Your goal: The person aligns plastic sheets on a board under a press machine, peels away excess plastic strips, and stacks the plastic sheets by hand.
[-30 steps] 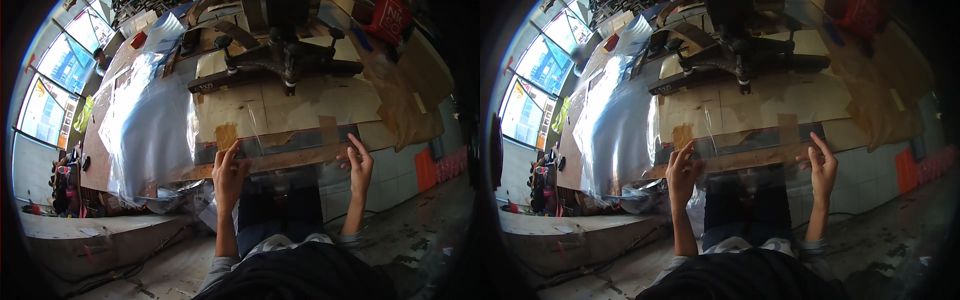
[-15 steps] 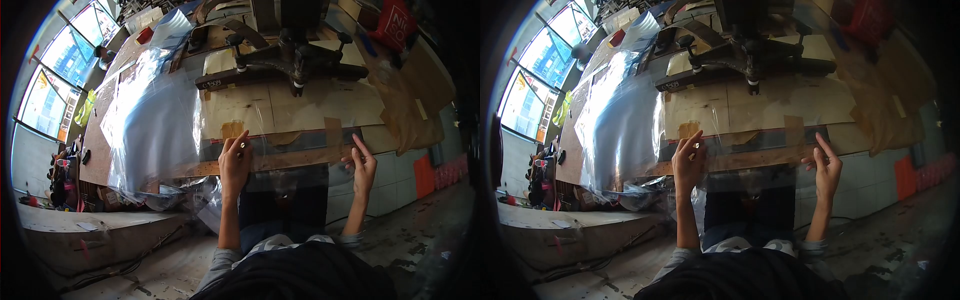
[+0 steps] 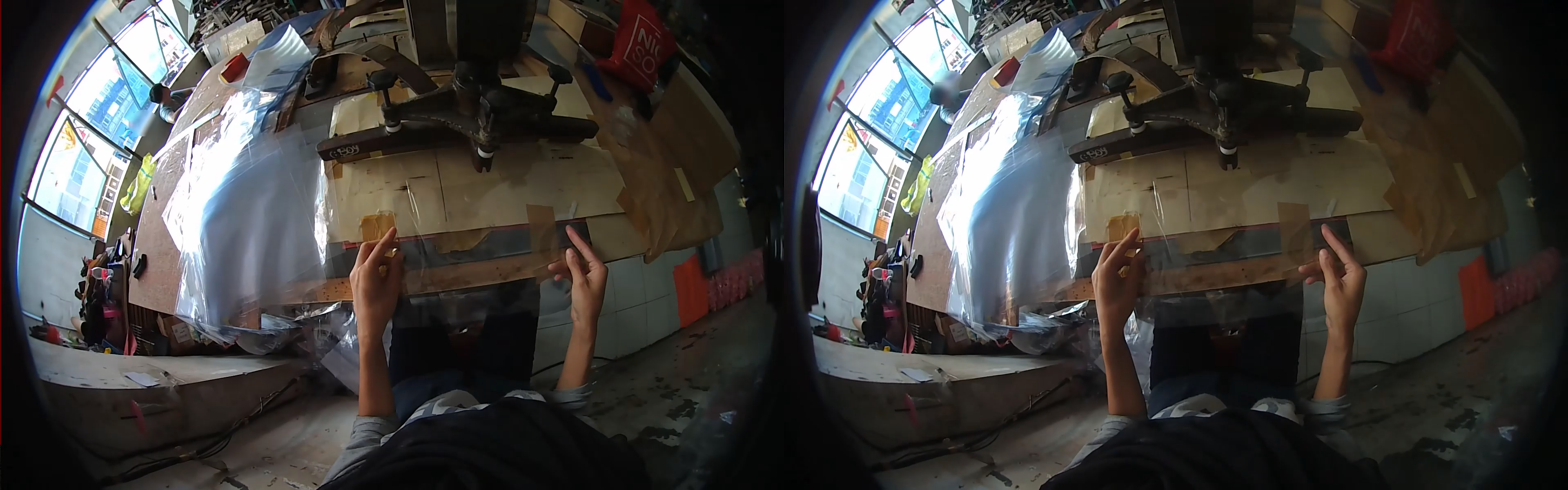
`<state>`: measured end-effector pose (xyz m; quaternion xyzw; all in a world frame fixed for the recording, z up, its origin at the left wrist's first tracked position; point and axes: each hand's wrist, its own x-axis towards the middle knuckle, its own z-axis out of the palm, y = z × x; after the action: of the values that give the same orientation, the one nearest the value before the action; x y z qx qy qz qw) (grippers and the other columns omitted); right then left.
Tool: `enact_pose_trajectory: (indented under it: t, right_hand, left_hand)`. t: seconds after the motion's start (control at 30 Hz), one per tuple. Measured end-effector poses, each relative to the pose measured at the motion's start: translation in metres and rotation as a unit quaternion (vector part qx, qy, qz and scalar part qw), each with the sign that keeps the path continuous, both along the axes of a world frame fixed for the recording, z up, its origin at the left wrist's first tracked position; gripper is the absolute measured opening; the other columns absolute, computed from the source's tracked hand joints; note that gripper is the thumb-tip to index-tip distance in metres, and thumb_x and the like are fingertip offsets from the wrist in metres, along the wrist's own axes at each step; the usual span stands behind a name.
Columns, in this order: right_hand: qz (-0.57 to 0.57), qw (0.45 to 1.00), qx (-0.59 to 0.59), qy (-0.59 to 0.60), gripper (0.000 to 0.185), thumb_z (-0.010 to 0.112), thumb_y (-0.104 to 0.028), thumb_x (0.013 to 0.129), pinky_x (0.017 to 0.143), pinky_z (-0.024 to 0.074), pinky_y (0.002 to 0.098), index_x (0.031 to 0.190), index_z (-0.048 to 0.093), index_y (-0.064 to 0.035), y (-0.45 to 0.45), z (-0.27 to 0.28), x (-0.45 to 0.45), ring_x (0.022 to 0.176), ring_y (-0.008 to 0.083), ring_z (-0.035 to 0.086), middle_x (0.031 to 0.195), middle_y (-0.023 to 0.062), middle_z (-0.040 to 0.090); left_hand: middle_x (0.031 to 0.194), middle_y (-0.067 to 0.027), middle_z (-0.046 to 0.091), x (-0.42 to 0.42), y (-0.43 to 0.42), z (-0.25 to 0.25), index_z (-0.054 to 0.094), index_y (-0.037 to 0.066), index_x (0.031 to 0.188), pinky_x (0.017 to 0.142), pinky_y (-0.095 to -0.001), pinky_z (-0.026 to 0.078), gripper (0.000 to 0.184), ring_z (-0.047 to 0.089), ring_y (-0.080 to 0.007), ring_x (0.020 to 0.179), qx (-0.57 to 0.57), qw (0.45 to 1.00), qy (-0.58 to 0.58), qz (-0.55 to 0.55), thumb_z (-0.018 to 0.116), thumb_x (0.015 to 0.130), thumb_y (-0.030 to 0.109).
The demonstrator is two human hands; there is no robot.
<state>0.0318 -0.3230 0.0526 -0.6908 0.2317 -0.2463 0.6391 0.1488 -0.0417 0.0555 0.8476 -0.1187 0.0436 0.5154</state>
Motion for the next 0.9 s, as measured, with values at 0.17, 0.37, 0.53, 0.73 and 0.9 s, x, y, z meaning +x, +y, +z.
enact_pose_trajectory:
  t: [0.17,0.37,0.53,0.73,0.9]
  right_hand:
    - [0.007,1.000,-0.005,0.001,0.033,0.053,-0.009,0.095,0.051,0.0493,0.0229,0.127,0.057,-0.0023,-0.003,-0.005,-0.001,0.067,0.0143,0.068,0.080,0.0054,0.065]
    - [-0.007,1.000,-0.006,-0.015,0.033,0.055,-0.009,0.095,0.048,0.0464,0.0196,0.127,0.057,-0.0021,-0.003,-0.013,-0.002,0.067,0.0131,0.067,0.099,0.0060,0.065]
    - [-0.032,0.989,-0.135,0.054,0.028,0.057,-0.009,0.093,0.052,0.0497,0.0232,0.120,0.061,-0.0013,0.005,0.006,-0.002,0.069,0.0156,0.066,0.121,0.0105,0.059]
    - [-0.105,0.838,-0.526,0.100,0.028,0.065,-0.019,0.089,0.094,0.0448,0.0402,0.113,0.065,-0.0056,0.014,-0.007,-0.006,0.112,0.0245,0.054,0.129,0.0079,0.054]
    - [-0.042,0.777,-0.628,0.008,0.041,0.056,-0.040,0.092,0.110,0.0281,0.0517,0.121,0.062,-0.0113,0.027,-0.020,-0.001,0.124,0.0230,0.050,0.135,0.0058,0.052]
  left_hand:
    - [0.100,-0.0097,0.062,0.000,0.001,-0.005,0.061,0.007,0.123,0.066,-0.0280,0.050,0.037,0.064,-0.0154,0.076,0.020,0.999,-0.024,0.014,0.063,0.087,0.004]
    - [0.100,-0.0062,0.062,-0.001,-0.001,-0.001,0.063,0.007,0.123,0.067,-0.0260,0.052,0.032,0.061,-0.0102,0.076,0.051,0.999,-0.006,0.017,0.060,0.090,0.009]
    - [0.101,-0.0077,0.062,-0.003,-0.002,-0.003,0.062,0.007,0.123,0.064,-0.0261,0.053,0.034,0.063,-0.0124,0.077,0.058,0.996,-0.063,0.007,0.060,0.090,0.006]
    - [0.121,-0.0126,0.053,-0.025,0.000,0.005,0.060,0.008,0.122,0.074,-0.0308,0.058,0.036,0.062,-0.0233,0.100,0.060,0.997,-0.048,-0.009,0.063,0.087,0.005]
    - [0.124,-0.0089,0.056,-0.038,0.012,-0.010,0.061,0.009,0.122,0.094,-0.0390,0.047,0.035,0.058,-0.0270,0.111,0.168,0.961,-0.222,-0.002,0.063,0.087,0.010]
